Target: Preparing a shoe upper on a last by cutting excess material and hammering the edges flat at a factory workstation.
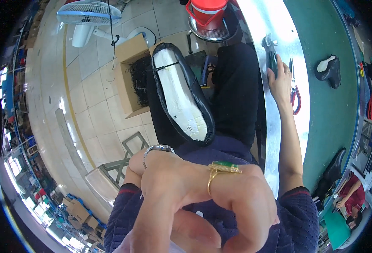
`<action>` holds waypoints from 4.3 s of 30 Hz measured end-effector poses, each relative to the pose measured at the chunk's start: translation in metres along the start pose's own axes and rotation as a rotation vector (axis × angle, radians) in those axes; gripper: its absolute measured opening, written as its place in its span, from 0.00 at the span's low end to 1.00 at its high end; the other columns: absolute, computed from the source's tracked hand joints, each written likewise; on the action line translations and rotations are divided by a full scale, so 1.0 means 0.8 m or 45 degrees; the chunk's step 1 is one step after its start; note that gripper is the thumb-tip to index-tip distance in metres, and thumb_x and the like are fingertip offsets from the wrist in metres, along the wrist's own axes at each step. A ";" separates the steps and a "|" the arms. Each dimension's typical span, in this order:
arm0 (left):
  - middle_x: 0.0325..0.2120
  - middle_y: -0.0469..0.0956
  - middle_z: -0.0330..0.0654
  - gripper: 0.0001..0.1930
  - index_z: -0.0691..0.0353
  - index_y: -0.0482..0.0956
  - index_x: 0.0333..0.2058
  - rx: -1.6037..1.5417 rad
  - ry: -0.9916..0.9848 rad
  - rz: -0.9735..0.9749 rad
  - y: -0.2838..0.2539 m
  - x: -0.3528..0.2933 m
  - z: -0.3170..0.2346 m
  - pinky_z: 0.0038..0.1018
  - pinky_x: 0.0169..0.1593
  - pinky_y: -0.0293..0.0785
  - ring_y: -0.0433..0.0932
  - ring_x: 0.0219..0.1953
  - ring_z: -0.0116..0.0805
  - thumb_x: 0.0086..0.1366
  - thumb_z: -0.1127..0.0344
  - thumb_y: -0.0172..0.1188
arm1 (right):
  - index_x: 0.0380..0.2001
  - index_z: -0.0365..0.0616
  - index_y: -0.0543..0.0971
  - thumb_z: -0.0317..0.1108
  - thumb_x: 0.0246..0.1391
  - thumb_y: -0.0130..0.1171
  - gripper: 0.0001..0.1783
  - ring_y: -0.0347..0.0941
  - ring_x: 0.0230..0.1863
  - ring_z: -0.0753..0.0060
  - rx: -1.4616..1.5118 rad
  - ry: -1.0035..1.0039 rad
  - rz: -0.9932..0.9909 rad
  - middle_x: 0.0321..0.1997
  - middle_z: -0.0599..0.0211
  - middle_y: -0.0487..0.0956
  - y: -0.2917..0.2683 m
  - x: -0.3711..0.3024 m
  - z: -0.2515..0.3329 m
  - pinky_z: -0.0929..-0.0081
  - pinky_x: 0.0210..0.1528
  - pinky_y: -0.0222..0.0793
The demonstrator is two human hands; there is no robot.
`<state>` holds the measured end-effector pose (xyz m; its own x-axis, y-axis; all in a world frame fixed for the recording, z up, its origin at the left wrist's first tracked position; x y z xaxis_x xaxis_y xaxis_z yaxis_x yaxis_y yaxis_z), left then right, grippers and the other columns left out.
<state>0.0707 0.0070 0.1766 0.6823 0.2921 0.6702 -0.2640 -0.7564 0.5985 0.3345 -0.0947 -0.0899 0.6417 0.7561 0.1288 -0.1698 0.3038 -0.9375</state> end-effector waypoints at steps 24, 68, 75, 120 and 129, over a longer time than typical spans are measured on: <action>0.56 0.66 0.57 0.32 0.69 0.56 0.63 2.260 -0.491 -1.136 -0.183 -0.169 -0.044 0.38 0.61 0.61 0.66 0.59 0.51 0.64 0.66 0.58 | 0.56 0.39 0.69 0.58 0.35 0.76 0.49 0.65 0.27 0.89 1.895 0.663 1.514 0.30 0.80 0.69 -0.093 -0.132 0.220 0.91 0.28 0.60; 0.52 0.69 0.49 0.20 0.67 0.71 0.57 3.066 -0.442 -1.279 -0.238 -0.252 -0.230 0.32 0.50 0.74 0.74 0.47 0.39 0.68 0.69 0.54 | 0.53 0.37 0.74 0.41 0.56 0.59 0.25 0.70 0.55 0.46 -0.034 0.144 -0.262 0.50 0.44 0.75 -0.048 -0.007 -0.008 0.58 0.57 0.64; 0.65 0.59 0.49 0.32 0.62 0.62 0.64 2.404 -0.271 -0.536 -0.152 -0.146 -0.049 0.40 0.67 0.55 0.62 0.64 0.48 0.63 0.58 0.58 | 0.57 0.43 0.72 0.48 0.54 0.58 0.31 0.71 0.49 0.46 -0.190 0.239 -0.074 0.49 0.48 0.73 0.007 0.021 0.002 0.56 0.50 0.69; 0.51 0.71 0.55 0.42 0.73 0.64 0.57 2.733 -0.416 -0.002 -0.224 -0.071 0.059 0.40 0.60 0.64 0.68 0.56 0.51 0.44 0.63 0.72 | 0.61 0.47 0.64 0.32 0.58 0.54 0.27 0.74 0.22 0.44 -0.123 -0.802 0.719 0.21 0.48 0.76 -0.136 0.079 0.242 0.54 0.28 0.69; 0.53 0.69 0.60 0.36 0.75 0.67 0.55 2.842 -0.391 0.021 -0.226 -0.070 0.067 0.42 0.60 0.63 0.68 0.56 0.54 0.51 0.59 0.67 | 0.65 0.46 0.60 0.36 0.60 0.52 0.30 0.77 0.22 0.54 0.360 -0.455 0.509 0.20 0.53 0.77 -0.127 0.103 0.248 0.59 0.33 0.71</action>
<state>0.1164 0.0959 0.0072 0.7984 0.3768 0.4697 0.5272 -0.0607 -0.8476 0.2566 0.0516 0.0801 0.2049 0.9763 -0.0693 -0.5694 0.0613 -0.8198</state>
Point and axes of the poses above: each hand's wrist, its own x-axis towards the middle knuckle, its own y-axis out of the palm, z = x × y, the point moved 7 cm from there along x, towards the middle knuckle
